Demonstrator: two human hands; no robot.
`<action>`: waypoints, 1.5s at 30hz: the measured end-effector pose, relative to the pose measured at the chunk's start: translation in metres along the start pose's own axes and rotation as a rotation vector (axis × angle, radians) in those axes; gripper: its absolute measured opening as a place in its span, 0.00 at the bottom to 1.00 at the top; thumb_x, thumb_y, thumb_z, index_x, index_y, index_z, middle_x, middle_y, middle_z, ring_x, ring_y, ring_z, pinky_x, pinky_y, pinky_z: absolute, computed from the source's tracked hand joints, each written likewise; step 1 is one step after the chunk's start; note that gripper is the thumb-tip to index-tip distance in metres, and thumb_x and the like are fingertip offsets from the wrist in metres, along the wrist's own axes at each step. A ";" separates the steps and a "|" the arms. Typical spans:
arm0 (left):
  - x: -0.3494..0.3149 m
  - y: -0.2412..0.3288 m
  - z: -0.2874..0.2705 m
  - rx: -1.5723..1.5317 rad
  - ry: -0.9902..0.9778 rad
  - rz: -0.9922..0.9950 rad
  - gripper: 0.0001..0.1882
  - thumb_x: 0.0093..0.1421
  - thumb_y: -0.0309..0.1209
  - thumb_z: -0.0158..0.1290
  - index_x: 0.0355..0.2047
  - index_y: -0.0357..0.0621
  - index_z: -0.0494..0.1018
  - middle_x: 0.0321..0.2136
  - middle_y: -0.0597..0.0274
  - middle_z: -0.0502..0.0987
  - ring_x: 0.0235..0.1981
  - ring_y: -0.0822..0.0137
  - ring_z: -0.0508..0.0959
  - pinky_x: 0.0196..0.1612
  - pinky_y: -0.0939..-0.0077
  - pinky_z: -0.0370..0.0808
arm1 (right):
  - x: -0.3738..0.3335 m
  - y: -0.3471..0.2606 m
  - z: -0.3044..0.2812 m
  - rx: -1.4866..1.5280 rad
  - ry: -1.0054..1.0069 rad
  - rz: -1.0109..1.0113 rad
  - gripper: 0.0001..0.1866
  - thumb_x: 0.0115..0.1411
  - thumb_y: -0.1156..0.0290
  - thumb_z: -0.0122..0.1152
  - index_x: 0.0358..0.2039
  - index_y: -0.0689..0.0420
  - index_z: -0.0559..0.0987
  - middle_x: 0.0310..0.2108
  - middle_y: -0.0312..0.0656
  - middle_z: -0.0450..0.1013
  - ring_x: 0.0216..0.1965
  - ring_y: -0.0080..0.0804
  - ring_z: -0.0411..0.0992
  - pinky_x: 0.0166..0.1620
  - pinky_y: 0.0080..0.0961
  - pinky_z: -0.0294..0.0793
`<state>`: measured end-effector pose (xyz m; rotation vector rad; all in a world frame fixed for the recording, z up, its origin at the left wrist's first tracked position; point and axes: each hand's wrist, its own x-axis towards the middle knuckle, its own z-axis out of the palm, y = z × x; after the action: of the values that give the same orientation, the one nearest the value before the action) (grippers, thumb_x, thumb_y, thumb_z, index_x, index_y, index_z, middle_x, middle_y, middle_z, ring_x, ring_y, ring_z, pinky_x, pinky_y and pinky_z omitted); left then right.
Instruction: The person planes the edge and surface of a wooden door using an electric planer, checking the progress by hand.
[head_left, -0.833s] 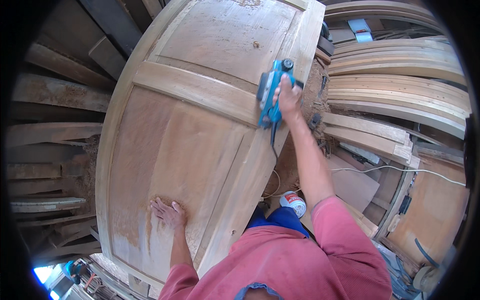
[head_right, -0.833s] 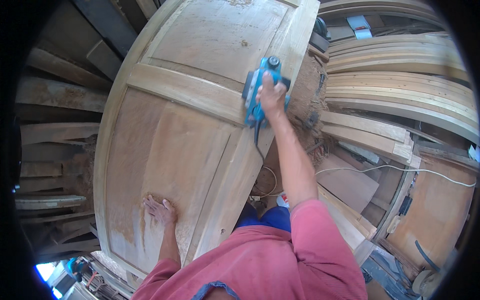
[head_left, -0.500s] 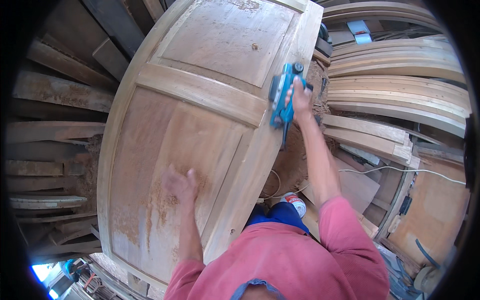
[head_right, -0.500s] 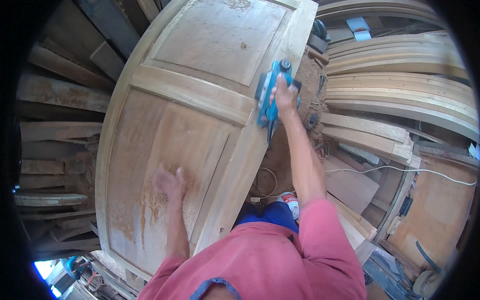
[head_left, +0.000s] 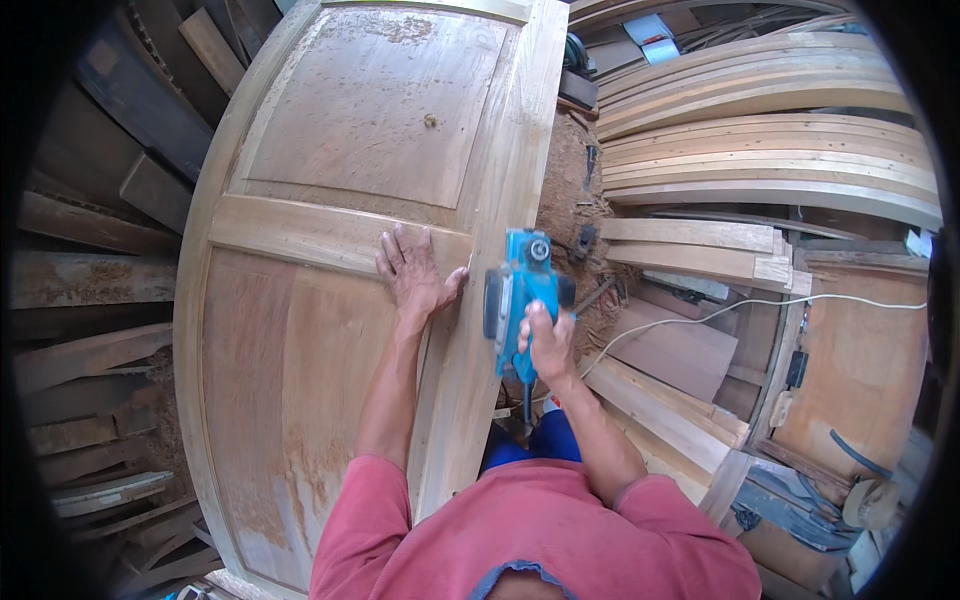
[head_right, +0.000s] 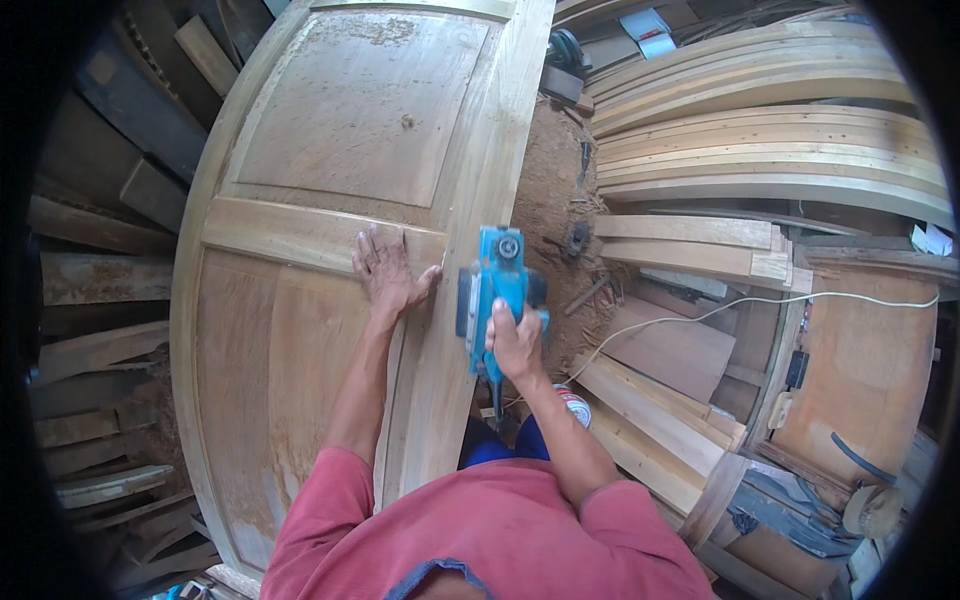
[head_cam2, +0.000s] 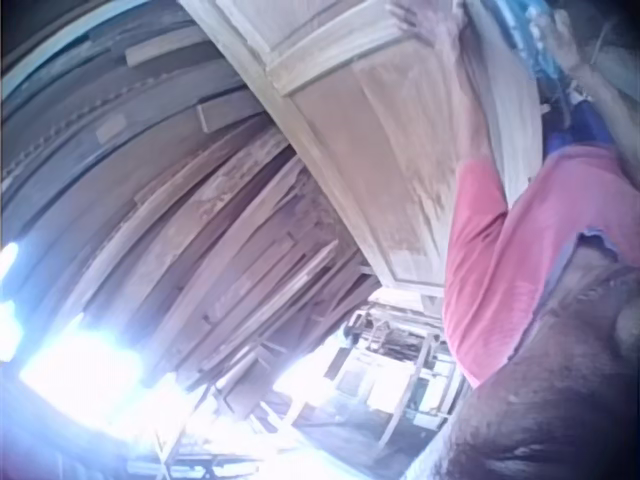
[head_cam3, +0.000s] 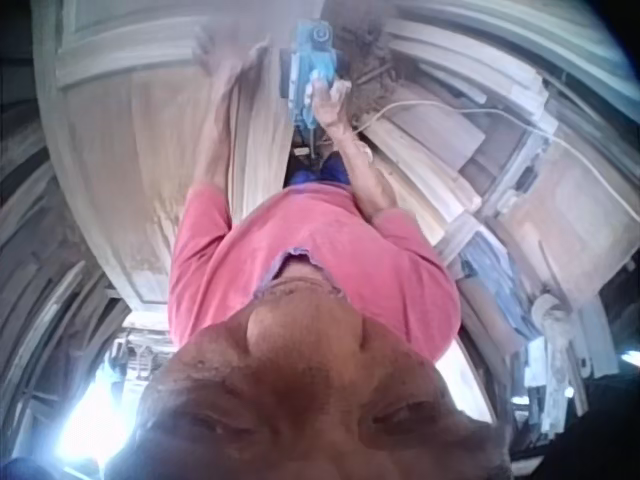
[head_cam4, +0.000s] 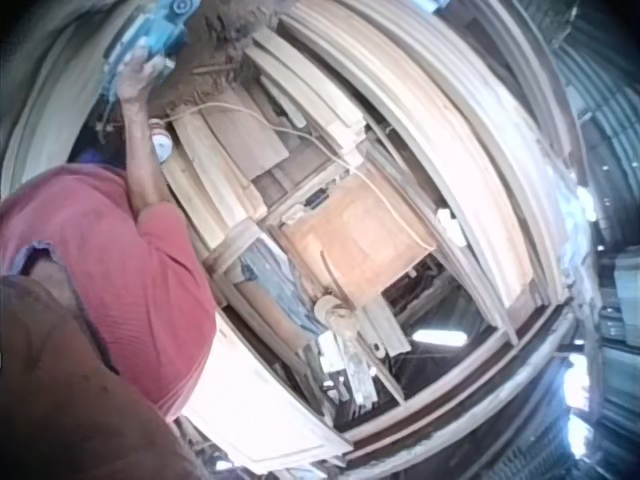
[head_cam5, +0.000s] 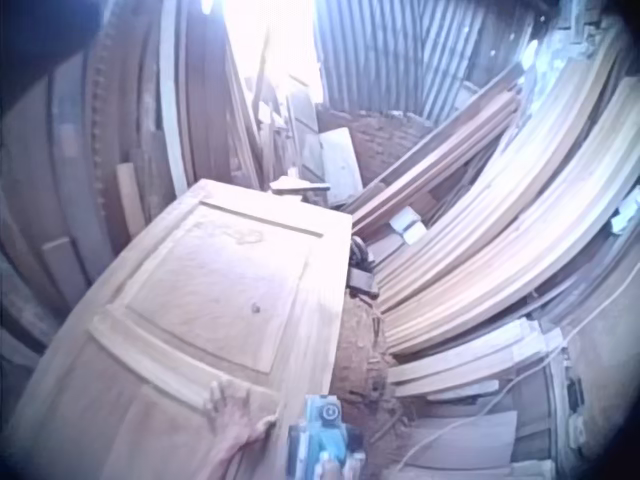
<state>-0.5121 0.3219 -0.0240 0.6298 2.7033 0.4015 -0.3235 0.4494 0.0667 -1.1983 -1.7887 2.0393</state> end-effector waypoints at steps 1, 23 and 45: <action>-0.001 0.001 -0.001 0.004 -0.006 -0.008 0.58 0.53 0.66 0.58 0.74 0.46 0.51 0.75 0.35 0.37 0.76 0.37 0.30 0.72 0.35 0.27 | 0.017 -0.005 0.001 0.004 0.020 -0.009 0.26 0.69 0.45 0.56 0.36 0.60 0.74 0.21 0.34 0.68 0.19 0.22 0.68 0.23 0.23 0.70; 0.053 -0.057 -0.019 0.177 0.580 -0.313 0.41 0.59 0.49 0.57 0.67 0.40 0.59 0.69 0.38 0.58 0.71 0.39 0.56 0.71 0.40 0.52 | 0.272 -0.113 0.007 0.099 0.084 -0.066 0.27 0.64 0.38 0.61 0.31 0.53 0.72 0.19 0.30 0.67 0.16 0.22 0.67 0.20 0.23 0.69; 0.094 -0.033 -0.011 0.258 0.438 -0.614 0.43 0.61 0.47 0.57 0.69 0.39 0.53 0.72 0.32 0.49 0.73 0.36 0.50 0.70 0.33 0.49 | 0.496 -0.202 -0.008 0.089 0.068 -0.113 0.28 0.64 0.43 0.62 0.31 0.61 0.74 0.20 0.37 0.70 0.16 0.26 0.70 0.19 0.27 0.70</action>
<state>-0.6084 0.3357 -0.0494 -0.2854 3.1968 0.0246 -0.7193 0.8082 0.0268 -1.1026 -1.6757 1.9691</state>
